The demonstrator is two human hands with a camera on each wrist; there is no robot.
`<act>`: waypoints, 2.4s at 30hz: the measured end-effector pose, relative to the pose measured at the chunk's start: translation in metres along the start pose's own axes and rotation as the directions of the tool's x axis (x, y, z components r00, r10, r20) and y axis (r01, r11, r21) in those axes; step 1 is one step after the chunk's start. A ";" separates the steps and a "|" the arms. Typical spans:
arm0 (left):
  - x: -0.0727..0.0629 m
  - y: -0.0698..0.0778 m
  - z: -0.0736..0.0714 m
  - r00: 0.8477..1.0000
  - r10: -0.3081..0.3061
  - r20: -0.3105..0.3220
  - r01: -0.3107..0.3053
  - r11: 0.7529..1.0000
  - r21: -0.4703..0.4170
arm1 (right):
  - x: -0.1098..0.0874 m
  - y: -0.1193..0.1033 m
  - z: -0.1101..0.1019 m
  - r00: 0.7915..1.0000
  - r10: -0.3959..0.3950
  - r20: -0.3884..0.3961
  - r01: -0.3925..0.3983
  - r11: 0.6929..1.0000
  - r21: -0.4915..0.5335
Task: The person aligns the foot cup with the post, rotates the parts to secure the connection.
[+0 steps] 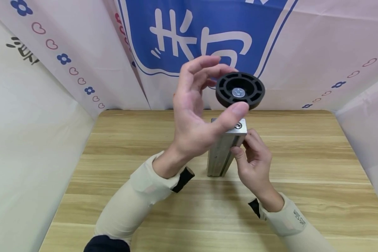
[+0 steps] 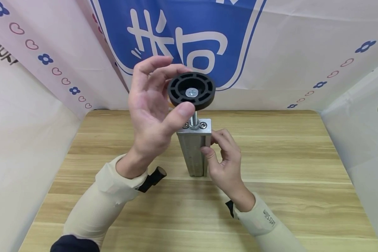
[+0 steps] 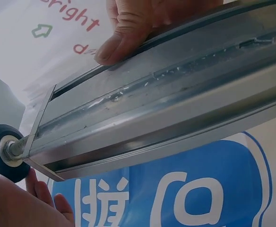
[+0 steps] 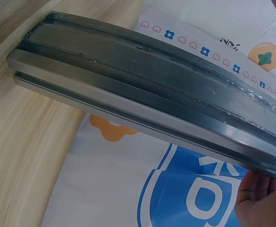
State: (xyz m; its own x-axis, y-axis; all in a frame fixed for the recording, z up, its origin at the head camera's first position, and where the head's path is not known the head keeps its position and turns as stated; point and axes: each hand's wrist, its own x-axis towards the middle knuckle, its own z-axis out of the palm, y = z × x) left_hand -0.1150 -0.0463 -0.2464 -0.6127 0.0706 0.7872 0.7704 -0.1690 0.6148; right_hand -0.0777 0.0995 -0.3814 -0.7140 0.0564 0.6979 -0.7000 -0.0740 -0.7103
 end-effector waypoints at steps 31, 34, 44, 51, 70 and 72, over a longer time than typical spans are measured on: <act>0.000 -0.002 0.002 0.996 0.088 0.009 -0.088 0.986 0.139 | 0.001 0.001 0.000 1.000 -0.017 -0.002 0.017 1.000 0.003; 0.001 0.000 0.002 0.996 0.091 -0.010 -0.089 0.984 0.157 | 0.001 0.001 0.000 1.000 -0.013 0.001 0.013 1.000 -0.001; 0.001 -0.001 0.001 0.998 0.059 -0.024 -0.058 0.997 0.052 | 0.000 0.000 0.000 1.000 -0.006 -0.005 0.006 1.000 0.003; 0.000 -0.002 -0.002 1.000 0.001 -0.001 -0.001 1.000 -0.009 | 0.000 0.000 0.001 1.000 -0.002 -0.010 0.002 1.000 0.004; -0.002 -0.001 -0.003 0.990 -0.077 0.121 0.103 0.969 -0.224 | 0.000 -0.001 0.001 1.000 0.018 -0.012 -0.018 1.000 -0.024; -0.001 -0.002 -0.003 0.992 -0.059 0.113 0.079 0.979 -0.188 | 0.000 -0.001 0.001 1.000 0.017 -0.012 -0.017 1.000 -0.021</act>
State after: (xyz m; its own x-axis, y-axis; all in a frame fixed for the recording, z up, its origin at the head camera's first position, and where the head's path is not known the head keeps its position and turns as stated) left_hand -0.1162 -0.0492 -0.2486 -0.6329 0.1911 0.7502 0.6725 -0.3444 0.6551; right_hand -0.0775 0.0987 -0.3807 -0.7257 0.0669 0.6848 -0.6880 -0.0544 -0.7237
